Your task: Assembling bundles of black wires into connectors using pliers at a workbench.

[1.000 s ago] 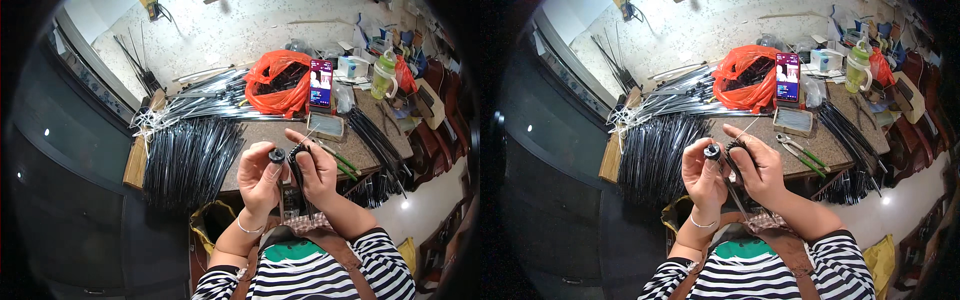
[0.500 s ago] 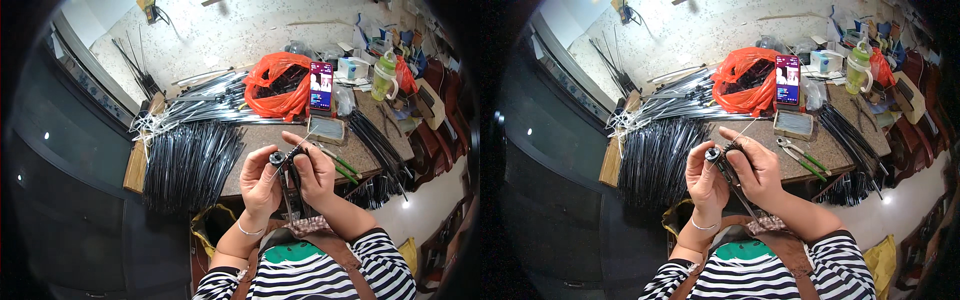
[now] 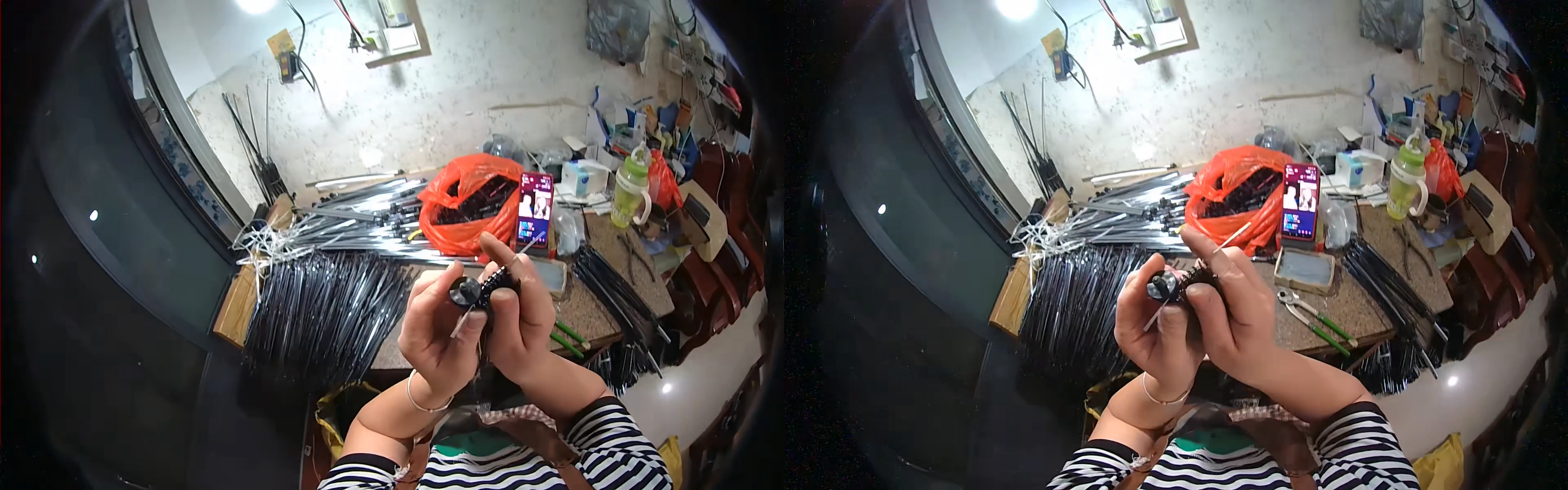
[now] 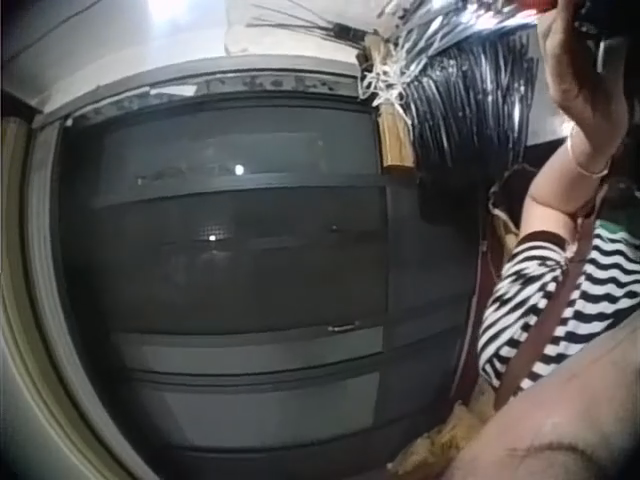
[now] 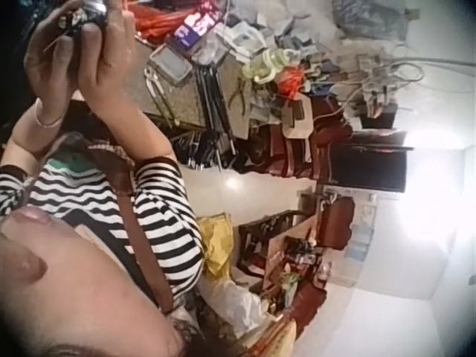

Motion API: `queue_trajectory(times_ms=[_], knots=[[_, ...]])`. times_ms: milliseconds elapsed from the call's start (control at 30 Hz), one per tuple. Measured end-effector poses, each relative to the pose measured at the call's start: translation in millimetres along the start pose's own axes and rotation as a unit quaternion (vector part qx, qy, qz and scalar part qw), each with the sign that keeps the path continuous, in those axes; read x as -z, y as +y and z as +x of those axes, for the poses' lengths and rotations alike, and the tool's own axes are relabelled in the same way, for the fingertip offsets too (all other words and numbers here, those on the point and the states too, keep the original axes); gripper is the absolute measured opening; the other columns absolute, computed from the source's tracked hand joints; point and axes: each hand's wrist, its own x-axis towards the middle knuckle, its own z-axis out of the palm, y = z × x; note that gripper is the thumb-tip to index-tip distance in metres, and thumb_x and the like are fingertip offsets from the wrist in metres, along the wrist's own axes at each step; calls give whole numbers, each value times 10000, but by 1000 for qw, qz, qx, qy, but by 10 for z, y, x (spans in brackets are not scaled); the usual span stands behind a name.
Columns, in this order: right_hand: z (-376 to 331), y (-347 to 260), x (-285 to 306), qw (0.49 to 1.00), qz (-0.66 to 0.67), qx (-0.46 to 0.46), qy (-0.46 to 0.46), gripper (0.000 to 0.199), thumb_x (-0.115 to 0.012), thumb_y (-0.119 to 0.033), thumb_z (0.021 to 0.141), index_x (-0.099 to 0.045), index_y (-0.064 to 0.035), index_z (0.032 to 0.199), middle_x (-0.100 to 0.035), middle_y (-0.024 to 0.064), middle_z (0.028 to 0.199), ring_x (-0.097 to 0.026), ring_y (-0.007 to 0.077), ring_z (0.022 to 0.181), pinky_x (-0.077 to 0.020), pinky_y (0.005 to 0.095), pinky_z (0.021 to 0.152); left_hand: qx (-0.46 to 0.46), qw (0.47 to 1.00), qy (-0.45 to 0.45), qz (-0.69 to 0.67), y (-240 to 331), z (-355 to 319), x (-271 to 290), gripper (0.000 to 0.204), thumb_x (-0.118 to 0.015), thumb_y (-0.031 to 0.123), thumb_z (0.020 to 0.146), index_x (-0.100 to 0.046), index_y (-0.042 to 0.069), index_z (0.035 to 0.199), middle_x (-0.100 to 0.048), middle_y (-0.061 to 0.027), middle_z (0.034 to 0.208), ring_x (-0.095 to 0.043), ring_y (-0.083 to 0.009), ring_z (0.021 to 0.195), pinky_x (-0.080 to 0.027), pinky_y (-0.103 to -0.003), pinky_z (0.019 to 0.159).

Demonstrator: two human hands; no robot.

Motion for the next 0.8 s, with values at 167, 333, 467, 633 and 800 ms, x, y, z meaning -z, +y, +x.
queue_trajectory(times_ms=[167, 333, 467, 633, 800], knots=[[139, -120, -35, 993, -87, 81, 16, 350, -428, -27, 707, -421, 34, 1052, -460, 95, 699, -431, 162, 577, -370, 232, 530, 4, 999, -29, 28, -13, 185, 50, 317, -504, 158, 744, -457, -68, 962, -445, -104, 879, -453, -126, 702, -369, -213, 635], [225, 39, -117, 981, -84, 165, 63, 346, -428, -20, 701, -427, 39, 1042, -470, 106, 717, -439, 160, 578, -373, 236, 517, 88, 986, -68, -126, -125, 337, 23, 321, -453, 214, 773, -471, -58, 944, -426, -90, 875, -417, -119, 791, -333, -212, 706], [166, 154, -138, 991, -93, 88, 49, 327, -421, -17, 707, -438, 37, 1028, -466, 110, 712, -439, 159, 574, -371, 235, 509, 53, 997, -50, -30, -231, 288, 51, 284, -460, 187, 769, -469, -53, 921, -416, -85, 867, -416, -121, 779, -332, -205, 690], [201, 280, -151, 995, -49, 5, 90, 298, -400, -8, 726, -430, 61, 1013, -468, 98, 723, -432, 157, 589, -367, 232, 542, 26, 998, -48, 44, -255, 302, 60, 261, -486, 160, 752, -478, -48, 908, -419, -72, 849, -422, -110, 744, -341, -202, 661], [139, 251, -151, 992, -80, 70, 65, 304, -408, 3, 723, -427, 47, 1024, -481, 112, 751, -425, 163, 584, -360, 238, 527, 83, 991, -69, -81, -327, 294, 64, 268, -488, 158, 752, -479, -53, 917, -433, -70, 854, -423, -101, 760, -336, -200, 684]])
